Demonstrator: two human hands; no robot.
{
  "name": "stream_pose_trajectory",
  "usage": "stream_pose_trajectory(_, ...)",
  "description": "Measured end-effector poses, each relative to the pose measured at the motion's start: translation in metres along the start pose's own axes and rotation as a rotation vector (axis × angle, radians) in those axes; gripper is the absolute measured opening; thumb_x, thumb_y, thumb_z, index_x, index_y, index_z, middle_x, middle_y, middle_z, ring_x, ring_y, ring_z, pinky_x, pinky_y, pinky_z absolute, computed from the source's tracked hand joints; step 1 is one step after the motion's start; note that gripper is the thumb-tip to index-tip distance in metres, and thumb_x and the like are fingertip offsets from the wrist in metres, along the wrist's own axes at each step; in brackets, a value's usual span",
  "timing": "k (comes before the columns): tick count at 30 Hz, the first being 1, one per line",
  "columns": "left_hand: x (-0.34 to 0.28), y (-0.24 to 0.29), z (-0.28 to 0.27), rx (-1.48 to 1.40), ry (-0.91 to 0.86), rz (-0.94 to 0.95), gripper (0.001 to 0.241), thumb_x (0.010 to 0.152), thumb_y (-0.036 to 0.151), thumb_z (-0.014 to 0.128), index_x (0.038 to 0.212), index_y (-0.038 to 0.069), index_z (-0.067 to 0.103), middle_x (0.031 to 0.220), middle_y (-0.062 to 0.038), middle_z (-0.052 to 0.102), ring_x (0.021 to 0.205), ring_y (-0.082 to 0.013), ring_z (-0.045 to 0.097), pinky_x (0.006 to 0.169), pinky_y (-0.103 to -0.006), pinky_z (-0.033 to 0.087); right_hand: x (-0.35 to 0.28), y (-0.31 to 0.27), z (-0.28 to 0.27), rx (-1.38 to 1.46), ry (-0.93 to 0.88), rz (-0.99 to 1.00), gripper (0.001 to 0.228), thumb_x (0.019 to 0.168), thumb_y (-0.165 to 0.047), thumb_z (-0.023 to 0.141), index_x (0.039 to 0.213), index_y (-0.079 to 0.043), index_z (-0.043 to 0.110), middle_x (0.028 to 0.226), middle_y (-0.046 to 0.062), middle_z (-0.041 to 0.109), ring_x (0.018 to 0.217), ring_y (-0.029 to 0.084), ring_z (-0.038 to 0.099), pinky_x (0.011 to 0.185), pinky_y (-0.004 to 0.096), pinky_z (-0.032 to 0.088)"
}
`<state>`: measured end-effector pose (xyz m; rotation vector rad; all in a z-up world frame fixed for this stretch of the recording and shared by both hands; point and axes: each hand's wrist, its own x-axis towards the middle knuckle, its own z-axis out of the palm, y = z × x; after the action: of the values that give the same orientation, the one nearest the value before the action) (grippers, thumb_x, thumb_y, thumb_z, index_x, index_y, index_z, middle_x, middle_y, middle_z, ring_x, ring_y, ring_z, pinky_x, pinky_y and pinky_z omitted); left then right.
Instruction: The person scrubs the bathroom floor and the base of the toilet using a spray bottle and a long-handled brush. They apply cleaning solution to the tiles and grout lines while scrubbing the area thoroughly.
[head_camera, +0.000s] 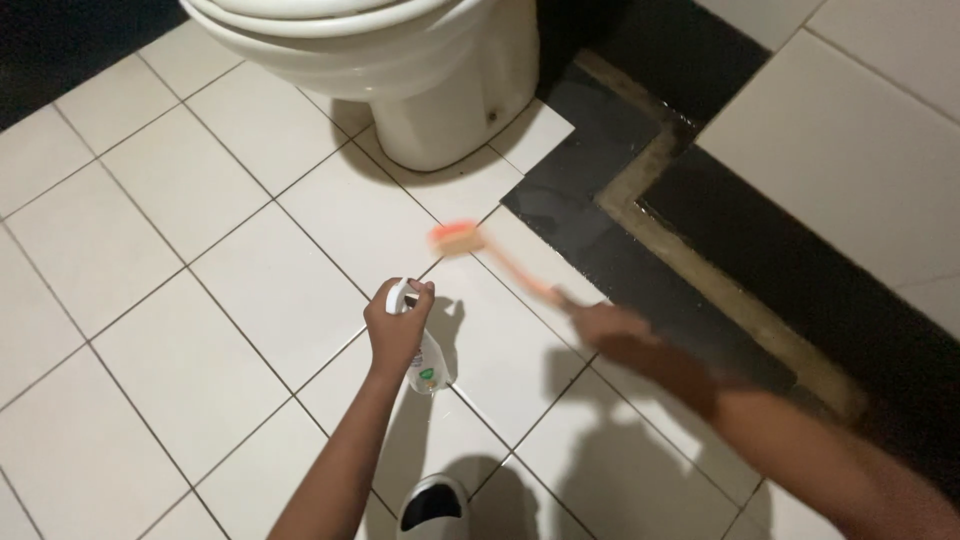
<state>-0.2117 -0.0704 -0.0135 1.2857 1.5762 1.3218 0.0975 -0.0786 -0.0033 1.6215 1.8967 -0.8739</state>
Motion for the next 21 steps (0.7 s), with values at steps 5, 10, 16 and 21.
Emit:
stream_pose_trajectory(5,0.000,-0.028,0.013,-0.033,-0.002,0.024,0.014,0.084,0.014,0.084,0.087,0.006,0.073,0.077,-0.014,0.072,0.076,-0.0214,0.070,0.073,-0.0366,0.055,0.027,0.051,-0.020,0.313,0.385,0.278,0.060,0.105,-0.018,0.038,0.164,-0.016,0.029,0.117,0.036,0.070,0.110,0.049,0.070,0.087,0.061,0.057)
stream_pose_trajectory(10,-0.006,-0.002,0.018,-0.068,-0.047,0.071,0.012,0.085,0.012,0.082,0.083,0.005,0.073,0.071,-0.014,0.071,0.069,-0.0236,0.070,0.070,-0.0367,0.056,-0.022,-0.076,-0.057,0.251,0.449,0.018,0.035,0.099,-0.010,0.048,0.124,0.005,0.067,0.105,0.036,0.071,0.101,0.050,0.072,0.082,0.058,0.056)
stream_pose_trajectory(16,0.004,0.012,-0.004,-0.131,0.003,-0.059,0.007,0.087,0.012,0.079,0.084,0.008,0.075,0.070,-0.010,0.072,0.070,-0.0140,0.065,0.071,-0.0330,0.055,0.075,-0.023,0.062,-0.342,0.549,-0.114,0.054,0.104,-0.024,0.038,0.157,-0.034,0.035,0.085,0.014,0.065,0.074,0.029,0.066,0.063,0.044,0.052)
stream_pose_trajectory(21,0.013,0.004,-0.002,-0.136,-0.002,-0.096,0.009,0.088,0.013,0.078,0.087,0.005,0.074,0.070,-0.010,0.071,0.072,-0.0126,0.060,0.070,-0.0346,0.053,0.078,0.096,0.059,0.171,0.210,0.146,0.048,0.104,-0.031,0.028,0.118,-0.013,0.071,0.071,0.015,0.067,0.060,0.025,0.062,0.061,0.045,0.053)
